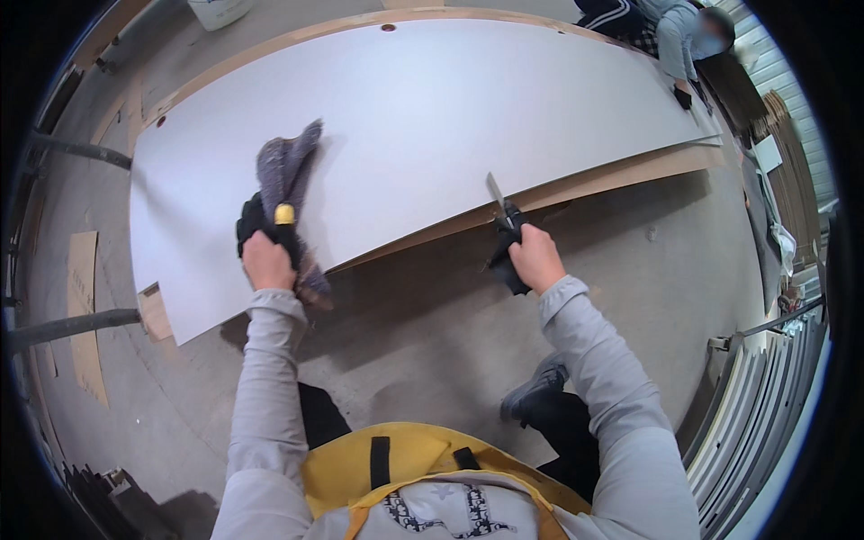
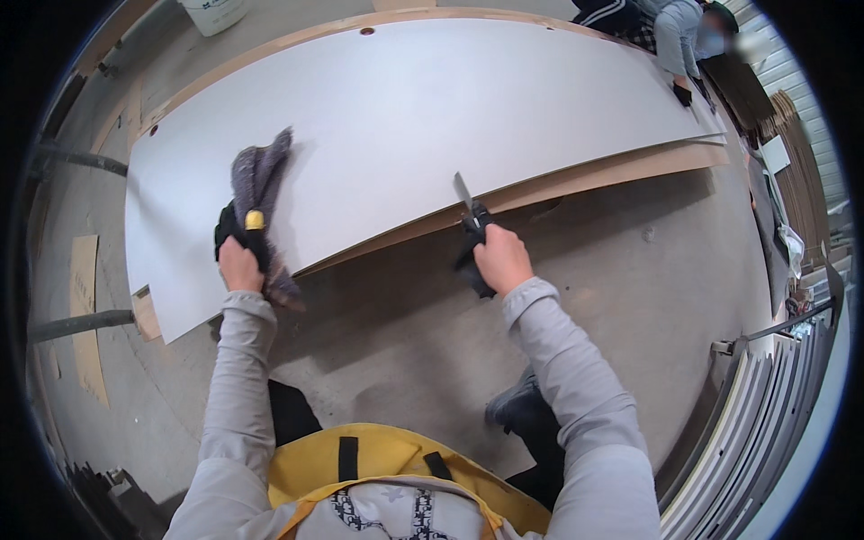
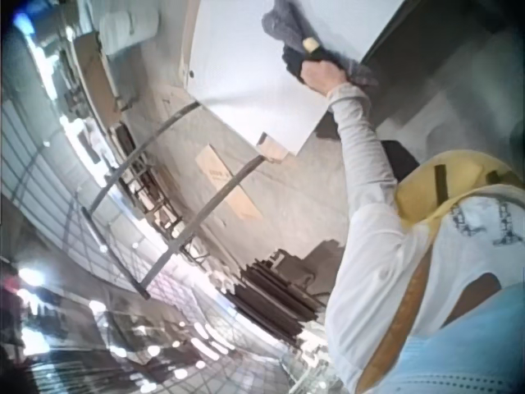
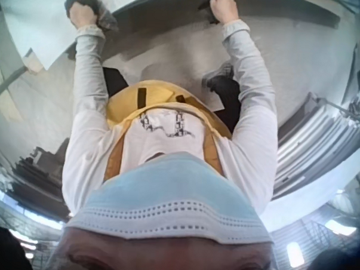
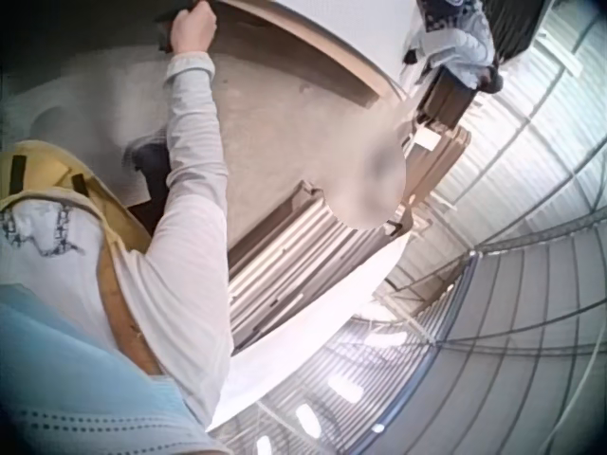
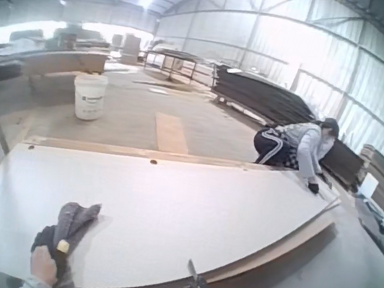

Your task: The person uses a cloth and a scraper to clean a large white panel. They repeatedly wipe and scrape the surface, moving around the panel to reach different areas. The person also lifts and repositions the panel during the process.

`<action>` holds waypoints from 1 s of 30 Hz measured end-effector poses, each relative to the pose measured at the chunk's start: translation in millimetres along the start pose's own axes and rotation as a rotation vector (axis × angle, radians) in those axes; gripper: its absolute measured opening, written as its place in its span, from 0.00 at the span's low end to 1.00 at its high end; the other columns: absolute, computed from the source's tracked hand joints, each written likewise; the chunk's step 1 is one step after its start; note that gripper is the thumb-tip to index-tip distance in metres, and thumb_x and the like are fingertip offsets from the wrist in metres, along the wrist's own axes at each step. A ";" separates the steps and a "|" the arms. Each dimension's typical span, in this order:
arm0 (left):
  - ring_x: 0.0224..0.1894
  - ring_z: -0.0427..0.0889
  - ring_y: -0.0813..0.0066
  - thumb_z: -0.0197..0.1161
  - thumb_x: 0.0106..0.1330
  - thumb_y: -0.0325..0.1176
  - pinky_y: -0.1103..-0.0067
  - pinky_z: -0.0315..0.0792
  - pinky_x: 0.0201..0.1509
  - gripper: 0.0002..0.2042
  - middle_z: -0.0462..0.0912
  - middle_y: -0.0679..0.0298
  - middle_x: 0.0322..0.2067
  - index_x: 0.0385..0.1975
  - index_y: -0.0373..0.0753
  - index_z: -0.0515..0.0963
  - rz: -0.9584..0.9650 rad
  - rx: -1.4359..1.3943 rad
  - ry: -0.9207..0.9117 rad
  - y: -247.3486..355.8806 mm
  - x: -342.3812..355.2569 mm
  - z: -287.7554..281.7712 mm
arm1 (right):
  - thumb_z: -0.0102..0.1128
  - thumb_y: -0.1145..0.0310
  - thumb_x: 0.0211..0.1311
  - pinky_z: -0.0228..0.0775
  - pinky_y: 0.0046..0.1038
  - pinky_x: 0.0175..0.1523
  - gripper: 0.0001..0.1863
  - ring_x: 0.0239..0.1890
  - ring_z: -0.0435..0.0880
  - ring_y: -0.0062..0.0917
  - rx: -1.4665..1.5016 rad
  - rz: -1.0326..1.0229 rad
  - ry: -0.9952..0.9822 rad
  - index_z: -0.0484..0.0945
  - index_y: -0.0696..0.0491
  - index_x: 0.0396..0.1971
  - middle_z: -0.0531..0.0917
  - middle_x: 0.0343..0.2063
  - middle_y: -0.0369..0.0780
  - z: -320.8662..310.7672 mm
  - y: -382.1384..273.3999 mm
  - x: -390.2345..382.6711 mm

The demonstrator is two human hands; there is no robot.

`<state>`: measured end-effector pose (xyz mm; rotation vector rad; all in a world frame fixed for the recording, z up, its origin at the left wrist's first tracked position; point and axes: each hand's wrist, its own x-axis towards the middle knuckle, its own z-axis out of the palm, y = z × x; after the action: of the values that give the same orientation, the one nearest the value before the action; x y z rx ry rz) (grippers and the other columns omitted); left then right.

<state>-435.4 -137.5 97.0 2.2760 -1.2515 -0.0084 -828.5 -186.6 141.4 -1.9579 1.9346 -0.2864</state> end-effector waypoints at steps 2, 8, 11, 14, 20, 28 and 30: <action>0.37 0.72 0.40 0.45 0.54 0.25 0.55 0.64 0.42 0.08 0.76 0.40 0.29 0.26 0.28 0.72 0.026 0.018 0.012 -6.8 2.7 4.2 | 0.52 0.69 0.50 0.69 0.46 0.44 0.09 0.38 0.77 0.51 0.005 0.025 0.018 0.73 0.59 0.27 0.79 0.31 0.55 -19.4 33.4 20.0; 0.38 0.72 0.40 0.45 0.56 0.24 0.55 0.63 0.41 0.07 0.75 0.41 0.31 0.27 0.29 0.71 0.053 0.085 -0.018 17.5 -1.5 27.9 | 0.51 0.69 0.51 0.69 0.44 0.46 0.10 0.40 0.76 0.50 0.010 0.015 0.002 0.73 0.60 0.30 0.79 0.32 0.55 -65.8 110.2 78.3; 0.39 0.72 0.40 0.49 0.59 0.28 0.56 0.63 0.42 0.08 0.76 0.41 0.32 0.29 0.29 0.71 0.218 0.192 0.009 54.3 4.5 65.5 | 0.50 0.69 0.51 0.69 0.44 0.46 0.11 0.40 0.77 0.49 0.031 0.022 0.025 0.73 0.60 0.31 0.79 0.33 0.54 -84.6 150.4 107.4; 0.57 0.63 0.45 0.51 0.61 0.33 0.63 0.59 0.60 0.23 0.67 0.41 0.54 0.54 0.28 0.64 0.031 0.195 -0.324 149.7 7.7 95.8 | 0.51 0.69 0.51 0.68 0.45 0.46 0.11 0.40 0.77 0.49 -0.028 0.055 -0.023 0.73 0.59 0.32 0.79 0.33 0.54 -103.5 193.4 125.4; 0.59 0.63 0.45 0.51 0.61 0.33 0.63 0.59 0.62 0.24 0.66 0.42 0.56 0.57 0.29 0.62 0.108 0.187 -0.377 303.3 7.0 161.4 | 0.50 0.67 0.52 0.69 0.45 0.45 0.10 0.39 0.78 0.48 -0.109 0.096 0.020 0.73 0.57 0.31 0.80 0.32 0.52 -149.0 272.9 172.9; 0.52 0.69 0.46 0.50 0.61 0.33 0.63 0.65 0.55 0.18 0.71 0.43 0.49 0.49 0.31 0.67 0.221 0.122 -0.142 391.5 22.4 209.0 | 0.50 0.68 0.51 0.70 0.44 0.43 0.09 0.36 0.79 0.47 -0.087 -0.053 -0.053 0.74 0.57 0.28 0.80 0.29 0.51 -166.1 301.1 194.0; 0.44 0.75 0.44 0.54 0.59 0.33 0.60 0.69 0.47 0.11 0.77 0.42 0.38 0.33 0.30 0.75 0.138 0.222 -0.214 412.0 27.3 206.1 | 0.53 0.69 0.50 0.70 0.44 0.42 0.07 0.35 0.79 0.46 -0.072 -0.124 -0.081 0.74 0.56 0.27 0.80 0.29 0.50 -156.2 297.4 190.1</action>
<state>-794.5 -426.9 115.5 2.4207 -1.5885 -0.0684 -1156.5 -390.1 143.3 -2.1054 1.7999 -0.1696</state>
